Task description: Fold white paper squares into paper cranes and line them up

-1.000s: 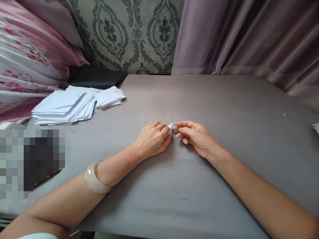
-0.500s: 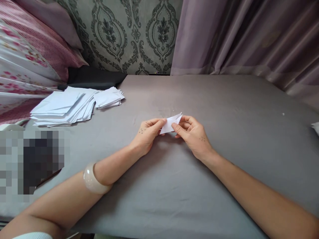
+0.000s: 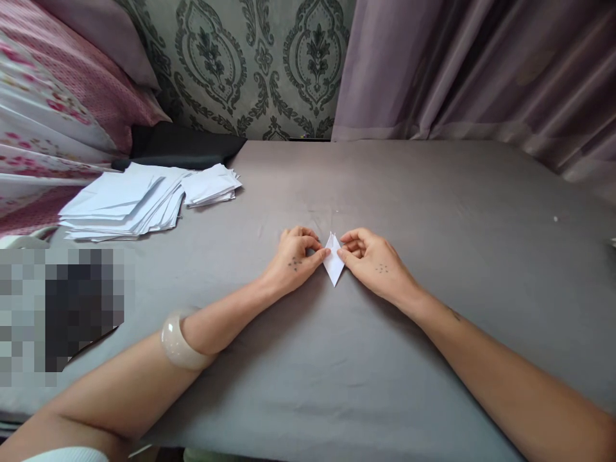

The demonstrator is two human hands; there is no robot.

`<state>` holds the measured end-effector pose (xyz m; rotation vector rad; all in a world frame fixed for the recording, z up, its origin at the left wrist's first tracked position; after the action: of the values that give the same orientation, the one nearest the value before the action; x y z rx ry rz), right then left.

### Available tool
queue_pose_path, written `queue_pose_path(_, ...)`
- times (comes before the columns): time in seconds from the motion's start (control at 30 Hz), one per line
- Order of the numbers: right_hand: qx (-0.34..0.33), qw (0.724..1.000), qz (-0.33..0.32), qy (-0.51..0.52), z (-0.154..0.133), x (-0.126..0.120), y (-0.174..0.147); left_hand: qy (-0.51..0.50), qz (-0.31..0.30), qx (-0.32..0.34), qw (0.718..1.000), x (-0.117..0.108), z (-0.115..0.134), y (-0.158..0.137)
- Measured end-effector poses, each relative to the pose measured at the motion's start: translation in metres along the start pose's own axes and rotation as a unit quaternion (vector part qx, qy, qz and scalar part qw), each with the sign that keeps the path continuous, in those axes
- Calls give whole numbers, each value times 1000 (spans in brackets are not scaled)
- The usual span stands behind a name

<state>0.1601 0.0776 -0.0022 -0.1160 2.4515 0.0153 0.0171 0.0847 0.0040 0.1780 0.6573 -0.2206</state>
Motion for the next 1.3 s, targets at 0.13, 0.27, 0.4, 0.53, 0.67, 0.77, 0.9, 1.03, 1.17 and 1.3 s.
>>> queue_pose_path(0.13, -69, 992, 8, -102, -13, 0, -4, 46, 4, 31, 998, -1, 6, -2)
queue_pose_path(0.27, -123, 982, -52, -132, -22, 7, -8, 66, -35, 95, 993, 3, 20, -6)
queue_pose_path(0.4, -131, 975, -115, -141, -22, 9, -9, 74, -88, 101, 988, 7, 24, -9)
queue_pose_path(0.53, -120, 976, -130, -126, -19, 7, -6, 54, -103, 94, 989, 5, 23, -8)
queue_pose_path(0.67, -98, 982, -119, -105, -14, 7, -1, 37, -91, 82, 992, 3, 16, -4)
queue_pose_path(0.77, -84, 986, -110, -97, -11, 6, 2, 18, -87, 58, 994, 2, 8, 0)
queue_pose_path(0.9, -70, 988, -102, -94, -10, 5, 2, -7, -84, 31, 996, 2, 2, 3)
queue_pose_path(1.03, -56, 990, -89, -95, -9, 1, 2, -19, -80, 25, 996, 2, -1, 5)
queue_pose_path(1.17, -47, 992, -78, -89, -8, 0, 4, -23, -80, 23, 996, 3, -2, 6)
queue_pose_path(1.3, -18, 995, -77, -68, -1, 1, 6, -19, -79, 17, 997, 3, -3, 6)
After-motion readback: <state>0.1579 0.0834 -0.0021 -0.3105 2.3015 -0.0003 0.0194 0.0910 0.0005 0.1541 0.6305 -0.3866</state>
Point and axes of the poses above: each hand's wrist, its own y-axis towards the middle knuckle, its own x-axis out of the palm, z = x × y, the point moved 10 cm from there along y, towards the middle knuckle, and after that the axes turned 4 degrees about -y, right-handed, at the moved point
